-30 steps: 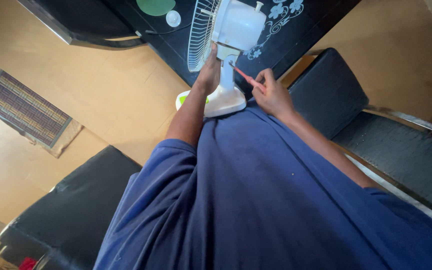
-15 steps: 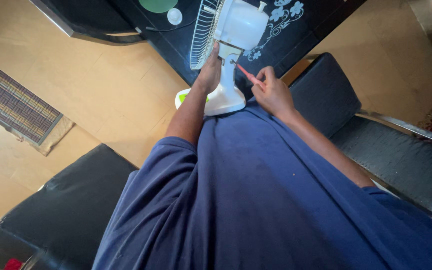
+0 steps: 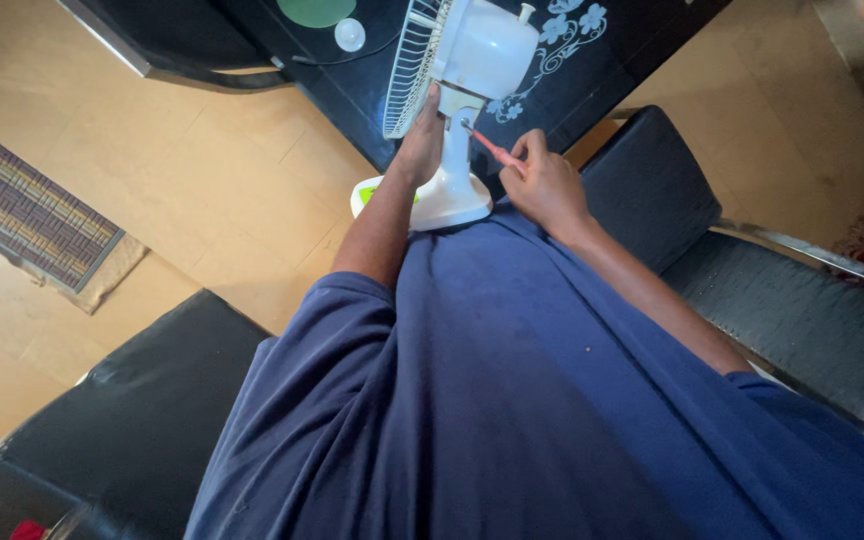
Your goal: The person sits at a glass table and services a small table fan. They unscrew the fan housing with a screwdriver, remove the front grille, take off the green fan blade, and then reattach the blade and grille to the fan body.
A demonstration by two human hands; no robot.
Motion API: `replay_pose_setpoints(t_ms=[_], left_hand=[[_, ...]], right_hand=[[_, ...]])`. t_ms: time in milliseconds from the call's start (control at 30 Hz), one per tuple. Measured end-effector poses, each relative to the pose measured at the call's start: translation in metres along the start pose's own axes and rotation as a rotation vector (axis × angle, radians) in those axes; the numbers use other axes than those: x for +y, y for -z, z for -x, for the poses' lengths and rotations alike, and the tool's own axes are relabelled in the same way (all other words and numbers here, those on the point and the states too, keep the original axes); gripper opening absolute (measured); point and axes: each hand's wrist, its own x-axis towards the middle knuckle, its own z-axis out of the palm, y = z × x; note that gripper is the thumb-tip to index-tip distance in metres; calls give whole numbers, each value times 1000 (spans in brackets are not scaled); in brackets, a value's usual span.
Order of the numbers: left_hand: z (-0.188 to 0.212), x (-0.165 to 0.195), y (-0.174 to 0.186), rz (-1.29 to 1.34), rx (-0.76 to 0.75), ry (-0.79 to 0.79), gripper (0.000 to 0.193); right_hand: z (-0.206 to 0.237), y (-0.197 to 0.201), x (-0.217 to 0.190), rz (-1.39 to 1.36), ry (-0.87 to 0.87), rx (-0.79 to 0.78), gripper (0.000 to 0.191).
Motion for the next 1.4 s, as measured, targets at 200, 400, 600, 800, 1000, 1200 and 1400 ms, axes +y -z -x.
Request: replay_pose_setpoints(t_ms=[200, 400, 600, 800, 1000, 1200, 1400], left_hand=[[-1, 2, -1, 34, 12, 16, 69], [-1, 0, -2, 35, -5, -4, 72], [0, 2, -2, 12, 23, -14, 70], [-4, -3, 1, 36, 24, -13, 65], [-4, -4, 9, -401, 58, -89, 67], [-6, -5, 8, 28, 51, -24, 62], [-6, -1, 9, -8, -7, -50, 68]], right_hand=[[-8, -5, 11, -127, -107, -3, 27], [-13, -3, 11, -209, -224, -43, 37], [-12, 3, 1, -127, -206, -73, 34], [-12, 16, -20, 163, -39, -147, 25], [-18, 3, -15, 138, 165, -52, 17], [-42, -24, 36, -577, -298, -239, 19], [-49, -20, 44, -710, -374, -311, 23]])
